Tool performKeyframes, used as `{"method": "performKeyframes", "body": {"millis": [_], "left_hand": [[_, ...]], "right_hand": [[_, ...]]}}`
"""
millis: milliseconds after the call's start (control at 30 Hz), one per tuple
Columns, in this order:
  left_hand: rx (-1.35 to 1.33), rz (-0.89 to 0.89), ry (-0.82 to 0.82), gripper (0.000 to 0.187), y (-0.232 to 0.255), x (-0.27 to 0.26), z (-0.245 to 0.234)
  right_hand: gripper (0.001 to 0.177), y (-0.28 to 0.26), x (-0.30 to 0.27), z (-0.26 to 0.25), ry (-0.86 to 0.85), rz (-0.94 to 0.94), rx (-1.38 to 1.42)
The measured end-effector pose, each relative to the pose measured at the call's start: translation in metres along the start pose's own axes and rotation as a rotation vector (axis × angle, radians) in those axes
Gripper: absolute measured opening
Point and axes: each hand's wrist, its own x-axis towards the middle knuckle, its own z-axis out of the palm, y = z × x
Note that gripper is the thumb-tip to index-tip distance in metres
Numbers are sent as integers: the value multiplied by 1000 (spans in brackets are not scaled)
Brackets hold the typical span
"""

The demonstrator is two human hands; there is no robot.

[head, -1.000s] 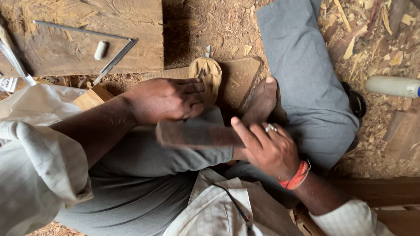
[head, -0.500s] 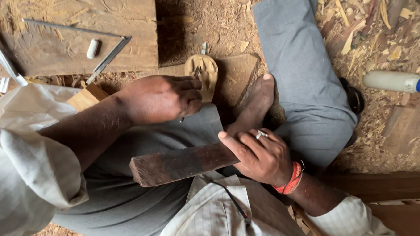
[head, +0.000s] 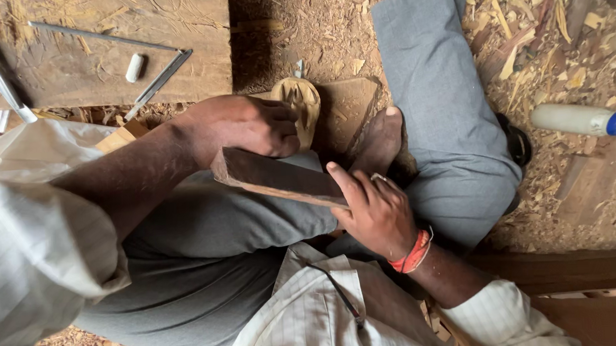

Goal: The person sits on the floor and carves a piece of wood using a chisel and a wooden mallet. They repeatedly strike the chisel to shape the wood, occasionally adjusting the piece and clearing away wood shavings.

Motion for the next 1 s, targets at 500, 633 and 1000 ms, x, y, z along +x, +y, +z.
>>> {"method": "performKeyframes", "body": {"millis": [500,633,1000], "left_hand": [[-650,-170,-21,21,-17,-6,24],[-83,-300,71,16,-6,-12,6],[-997,-805,1342,33,29,-44,-72]], "right_hand": [[60,2,-3,14,132,101,212],[44,3,-10,18,275,418,432],[33,43,-48,38,137,882,1444]]}}
